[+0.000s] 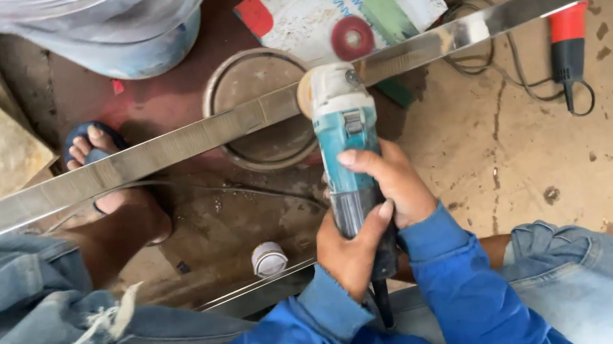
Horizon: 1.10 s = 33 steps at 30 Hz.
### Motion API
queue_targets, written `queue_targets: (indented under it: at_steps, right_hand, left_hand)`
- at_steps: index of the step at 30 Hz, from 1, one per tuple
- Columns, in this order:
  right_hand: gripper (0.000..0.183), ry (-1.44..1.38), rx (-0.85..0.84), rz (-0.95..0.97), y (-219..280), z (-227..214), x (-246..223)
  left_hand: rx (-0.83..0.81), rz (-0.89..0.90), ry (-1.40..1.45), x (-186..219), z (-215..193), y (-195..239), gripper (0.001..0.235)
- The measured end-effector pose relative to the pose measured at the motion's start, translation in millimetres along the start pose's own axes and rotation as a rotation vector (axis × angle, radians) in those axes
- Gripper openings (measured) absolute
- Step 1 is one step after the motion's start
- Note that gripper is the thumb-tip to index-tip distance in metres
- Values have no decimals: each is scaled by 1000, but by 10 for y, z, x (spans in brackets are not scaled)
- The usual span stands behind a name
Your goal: Using a handheld angle grinder to smooth and polish the surface of a long rectangular metal bar.
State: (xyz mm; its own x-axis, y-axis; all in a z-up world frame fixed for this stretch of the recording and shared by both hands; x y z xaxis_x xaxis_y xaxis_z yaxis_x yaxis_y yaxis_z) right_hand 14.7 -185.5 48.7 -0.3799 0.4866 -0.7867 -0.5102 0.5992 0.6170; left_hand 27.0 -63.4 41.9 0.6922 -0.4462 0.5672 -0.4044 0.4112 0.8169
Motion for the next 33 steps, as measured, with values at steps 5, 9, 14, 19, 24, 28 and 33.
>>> queue_targets:
  at_steps: [5,9,14,19,24,28,33]
  right_hand:
    - [36,-135,147,-70,25,-226,-145]
    - [38,-180,292,-63,95,-269,-180]
    - [31,-9,127,-32,67,-23,71]
    - [35,240,-257,-35,47,522,193]
    - [47,248,-421,-79,13,786,278]
    - [33,175,-325,-63,26,449,300]
    - [42,204,155,-82,162,80,71]
  left_hand:
    - [-143,62,-114,228,210,-125,53]
    - [-322,5,-10,294,244,-133,45]
    - [-67,31,-66,-306,10,-161,45]
    - [201,-26,196,-721,-375,-77,43]
    - [359,64,370,-590,-556,4,51]
    - [292,26,176,-788,-374,-144,42]
    - [5,40,5,-509,15,-233,53]
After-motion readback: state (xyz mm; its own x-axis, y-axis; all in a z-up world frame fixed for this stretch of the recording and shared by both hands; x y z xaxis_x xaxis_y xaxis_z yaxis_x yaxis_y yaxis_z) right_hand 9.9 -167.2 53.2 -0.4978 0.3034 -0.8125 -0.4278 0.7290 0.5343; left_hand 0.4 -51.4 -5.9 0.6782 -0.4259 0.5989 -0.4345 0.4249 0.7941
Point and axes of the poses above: each hand's wrist, its own y-axis away from the middle knuckle, its own z-axis out of the palm, x = y × z, the point moved 1 cm from there along -y, towards the middle knuckle, and after that the axes turned 3 degrees about -z, right-handed, at the moved point
